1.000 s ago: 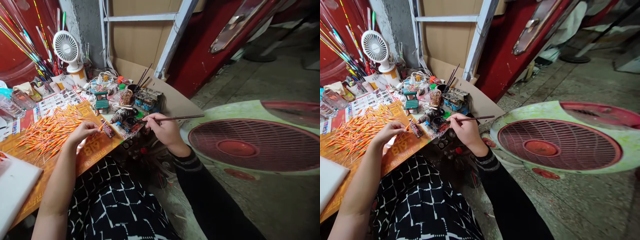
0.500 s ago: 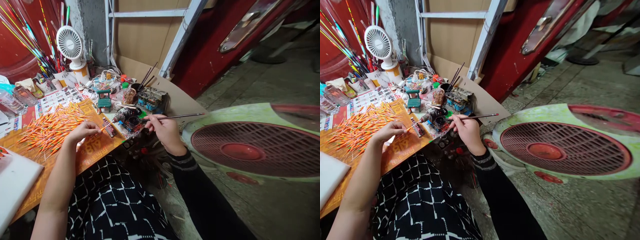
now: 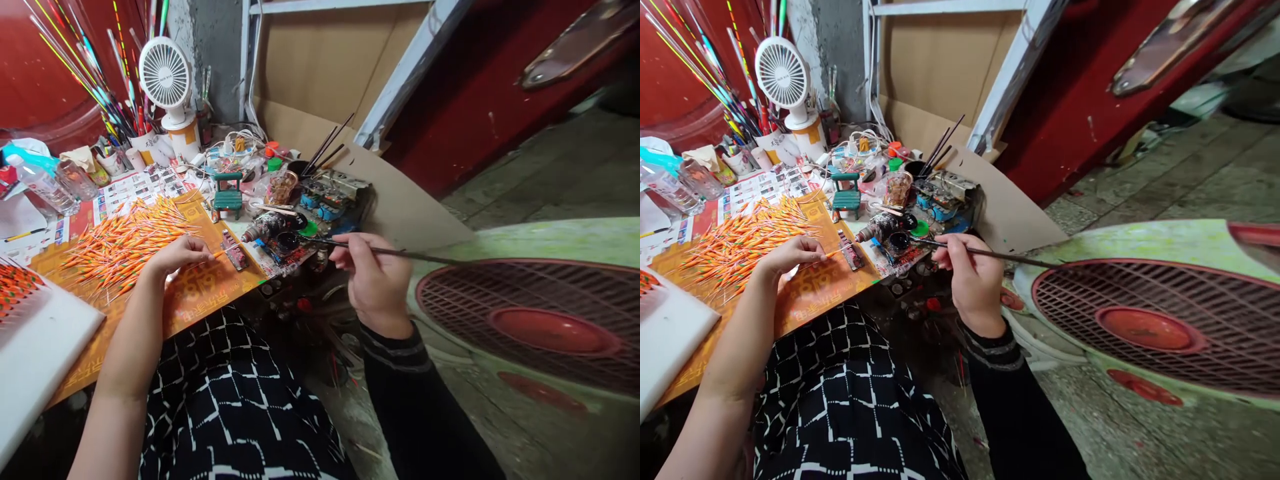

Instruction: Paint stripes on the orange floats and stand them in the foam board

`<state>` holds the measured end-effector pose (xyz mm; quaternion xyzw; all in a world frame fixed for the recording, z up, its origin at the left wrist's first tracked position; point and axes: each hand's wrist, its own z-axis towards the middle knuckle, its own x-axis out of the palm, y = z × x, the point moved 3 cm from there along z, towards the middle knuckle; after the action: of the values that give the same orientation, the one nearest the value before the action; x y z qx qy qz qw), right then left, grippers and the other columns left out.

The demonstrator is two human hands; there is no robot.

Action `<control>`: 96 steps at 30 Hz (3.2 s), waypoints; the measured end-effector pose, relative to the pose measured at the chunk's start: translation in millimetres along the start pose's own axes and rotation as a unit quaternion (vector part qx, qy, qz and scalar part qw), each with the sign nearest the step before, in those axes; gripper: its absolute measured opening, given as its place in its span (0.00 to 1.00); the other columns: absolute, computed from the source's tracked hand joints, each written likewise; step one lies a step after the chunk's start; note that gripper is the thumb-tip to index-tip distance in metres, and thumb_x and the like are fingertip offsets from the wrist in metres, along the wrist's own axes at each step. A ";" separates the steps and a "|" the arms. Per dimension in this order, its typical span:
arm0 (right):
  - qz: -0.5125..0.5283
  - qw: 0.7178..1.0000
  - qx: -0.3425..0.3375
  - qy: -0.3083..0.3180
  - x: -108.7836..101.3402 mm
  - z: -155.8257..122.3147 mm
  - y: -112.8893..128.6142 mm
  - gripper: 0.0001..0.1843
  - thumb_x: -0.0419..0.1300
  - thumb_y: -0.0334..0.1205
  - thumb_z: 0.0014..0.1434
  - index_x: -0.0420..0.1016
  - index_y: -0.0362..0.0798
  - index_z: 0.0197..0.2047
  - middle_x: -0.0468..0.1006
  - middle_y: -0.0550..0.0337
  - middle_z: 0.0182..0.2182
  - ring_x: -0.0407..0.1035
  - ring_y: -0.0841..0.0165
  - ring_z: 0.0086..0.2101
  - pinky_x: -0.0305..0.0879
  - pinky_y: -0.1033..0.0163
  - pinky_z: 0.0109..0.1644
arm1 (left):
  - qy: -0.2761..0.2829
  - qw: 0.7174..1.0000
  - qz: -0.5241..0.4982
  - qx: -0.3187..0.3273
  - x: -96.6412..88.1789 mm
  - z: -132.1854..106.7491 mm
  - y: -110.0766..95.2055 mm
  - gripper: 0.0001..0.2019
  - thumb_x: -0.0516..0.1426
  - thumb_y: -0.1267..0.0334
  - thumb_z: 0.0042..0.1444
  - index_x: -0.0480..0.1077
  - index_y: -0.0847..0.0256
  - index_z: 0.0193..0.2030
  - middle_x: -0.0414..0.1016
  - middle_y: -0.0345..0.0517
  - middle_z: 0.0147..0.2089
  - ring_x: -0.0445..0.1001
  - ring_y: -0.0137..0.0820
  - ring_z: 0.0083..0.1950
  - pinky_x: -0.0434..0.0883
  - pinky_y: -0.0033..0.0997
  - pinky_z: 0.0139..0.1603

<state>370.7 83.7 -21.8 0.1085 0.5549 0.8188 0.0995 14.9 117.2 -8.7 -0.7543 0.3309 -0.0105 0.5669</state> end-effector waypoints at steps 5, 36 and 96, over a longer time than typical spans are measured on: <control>0.065 0.995 -0.014 0.071 22.7 -42.3 -17.2 0.12 0.61 0.47 0.67 0.81 0.50 0.44 0.80 0.59 0.31 0.74 0.69 0.30 0.72 0.65 0.33 | -0.002 1.000 -0.020 0.003 1.2 -2.2 -2.8 0.13 0.67 0.56 0.48 0.75 0.65 0.28 0.65 0.36 0.20 0.59 0.19 0.20 0.51 0.23 0.20; 0.010 0.972 -0.201 0.117 103.0 -105.9 -39.8 0.13 0.56 0.34 0.68 0.79 0.51 0.52 0.84 0.53 0.38 0.79 0.63 0.38 0.79 0.55 0.44 | -0.036 0.993 -0.112 0.015 15.7 9.5 -0.2 0.18 0.68 0.51 0.46 0.76 0.68 0.30 0.68 0.37 0.21 0.60 0.19 0.20 0.52 0.22 0.21; -0.078 0.932 -0.311 0.172 132.9 -149.5 -25.7 0.28 0.53 0.26 0.69 0.64 0.50 0.70 0.81 0.47 0.48 0.76 0.60 0.47 0.76 0.49 0.51 | -0.032 0.993 -0.115 0.026 26.6 11.0 2.1 0.25 0.69 0.41 0.43 0.69 0.63 0.23 0.56 0.32 0.17 0.51 0.19 0.19 0.43 0.26 0.21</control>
<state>201.5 -1.9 -90.7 -0.1135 0.2878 0.9462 0.0949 38.9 112.6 -24.0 -0.7723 0.2231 -0.0598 0.5917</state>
